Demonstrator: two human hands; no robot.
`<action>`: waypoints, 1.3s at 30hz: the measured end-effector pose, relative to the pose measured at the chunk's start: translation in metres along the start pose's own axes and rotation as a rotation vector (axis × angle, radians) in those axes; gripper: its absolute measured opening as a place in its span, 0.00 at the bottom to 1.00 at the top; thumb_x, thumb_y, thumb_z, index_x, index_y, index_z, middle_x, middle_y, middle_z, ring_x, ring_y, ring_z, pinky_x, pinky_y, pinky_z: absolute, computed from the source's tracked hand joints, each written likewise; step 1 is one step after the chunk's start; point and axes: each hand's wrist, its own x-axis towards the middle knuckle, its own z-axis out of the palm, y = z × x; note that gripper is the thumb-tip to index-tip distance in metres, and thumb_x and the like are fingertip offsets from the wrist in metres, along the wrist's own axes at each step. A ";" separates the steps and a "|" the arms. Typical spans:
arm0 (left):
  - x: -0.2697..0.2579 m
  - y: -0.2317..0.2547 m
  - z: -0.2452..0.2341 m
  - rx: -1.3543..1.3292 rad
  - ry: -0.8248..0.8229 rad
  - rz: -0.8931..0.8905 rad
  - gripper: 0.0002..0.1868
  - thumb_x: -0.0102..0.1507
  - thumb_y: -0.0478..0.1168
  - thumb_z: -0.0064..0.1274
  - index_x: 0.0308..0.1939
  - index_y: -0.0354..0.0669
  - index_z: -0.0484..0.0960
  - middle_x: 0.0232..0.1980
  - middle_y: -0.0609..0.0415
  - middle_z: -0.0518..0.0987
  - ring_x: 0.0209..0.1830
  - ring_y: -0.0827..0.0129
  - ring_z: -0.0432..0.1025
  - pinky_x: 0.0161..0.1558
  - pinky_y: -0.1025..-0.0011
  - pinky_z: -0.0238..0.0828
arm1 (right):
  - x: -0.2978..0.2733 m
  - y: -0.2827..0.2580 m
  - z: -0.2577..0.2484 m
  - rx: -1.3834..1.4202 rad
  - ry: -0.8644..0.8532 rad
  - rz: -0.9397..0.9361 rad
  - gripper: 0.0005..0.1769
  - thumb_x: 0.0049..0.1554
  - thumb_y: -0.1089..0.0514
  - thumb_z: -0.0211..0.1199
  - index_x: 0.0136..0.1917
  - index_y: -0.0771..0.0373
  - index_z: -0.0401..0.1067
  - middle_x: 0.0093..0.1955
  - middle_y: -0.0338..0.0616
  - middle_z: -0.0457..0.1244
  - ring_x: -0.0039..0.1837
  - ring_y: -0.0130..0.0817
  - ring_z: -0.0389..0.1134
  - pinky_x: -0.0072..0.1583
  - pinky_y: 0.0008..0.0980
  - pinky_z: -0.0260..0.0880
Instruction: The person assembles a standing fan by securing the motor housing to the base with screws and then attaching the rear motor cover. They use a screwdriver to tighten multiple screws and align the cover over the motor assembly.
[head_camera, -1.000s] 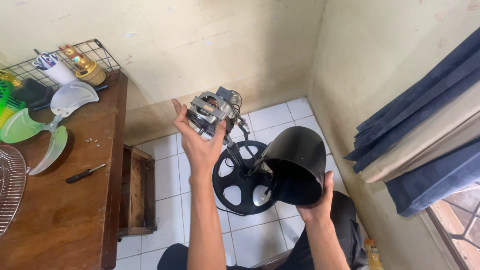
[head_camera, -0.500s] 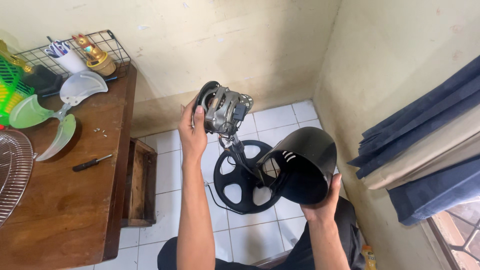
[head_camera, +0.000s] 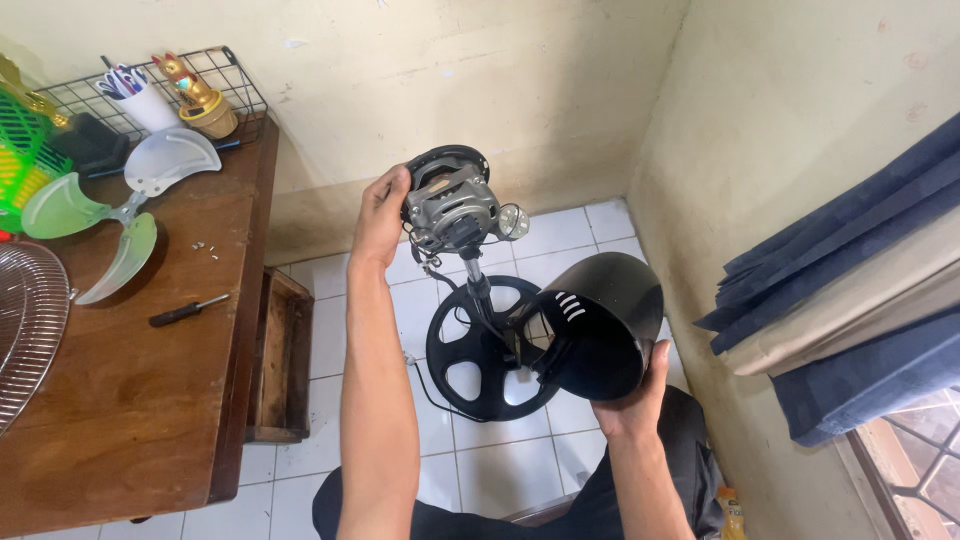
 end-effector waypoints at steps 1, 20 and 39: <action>0.006 -0.001 -0.005 -0.031 -0.048 -0.029 0.23 0.73 0.55 0.49 0.51 0.35 0.84 0.46 0.60 0.81 0.48 0.78 0.70 0.54 0.76 0.66 | 0.000 0.001 -0.001 0.006 0.009 0.008 0.44 0.59 0.24 0.51 0.73 0.59 0.65 0.70 0.47 0.62 0.71 0.47 0.62 0.72 0.51 0.60; -0.026 0.037 0.025 0.089 0.148 0.128 0.32 0.72 0.58 0.47 0.71 0.40 0.69 0.71 0.48 0.71 0.74 0.64 0.63 0.72 0.67 0.57 | -0.006 0.010 -0.001 -0.029 0.000 0.039 0.45 0.59 0.24 0.49 0.73 0.59 0.63 0.71 0.47 0.62 0.72 0.45 0.62 0.72 0.51 0.61; -0.262 -0.020 0.093 -0.130 0.332 0.172 0.34 0.68 0.60 0.56 0.60 0.30 0.73 0.65 0.47 0.78 0.65 0.66 0.72 0.69 0.68 0.66 | -0.037 0.056 0.036 -0.274 0.069 0.329 0.45 0.54 0.28 0.54 0.79 0.43 0.49 0.78 0.37 0.52 0.78 0.38 0.54 0.73 0.47 0.57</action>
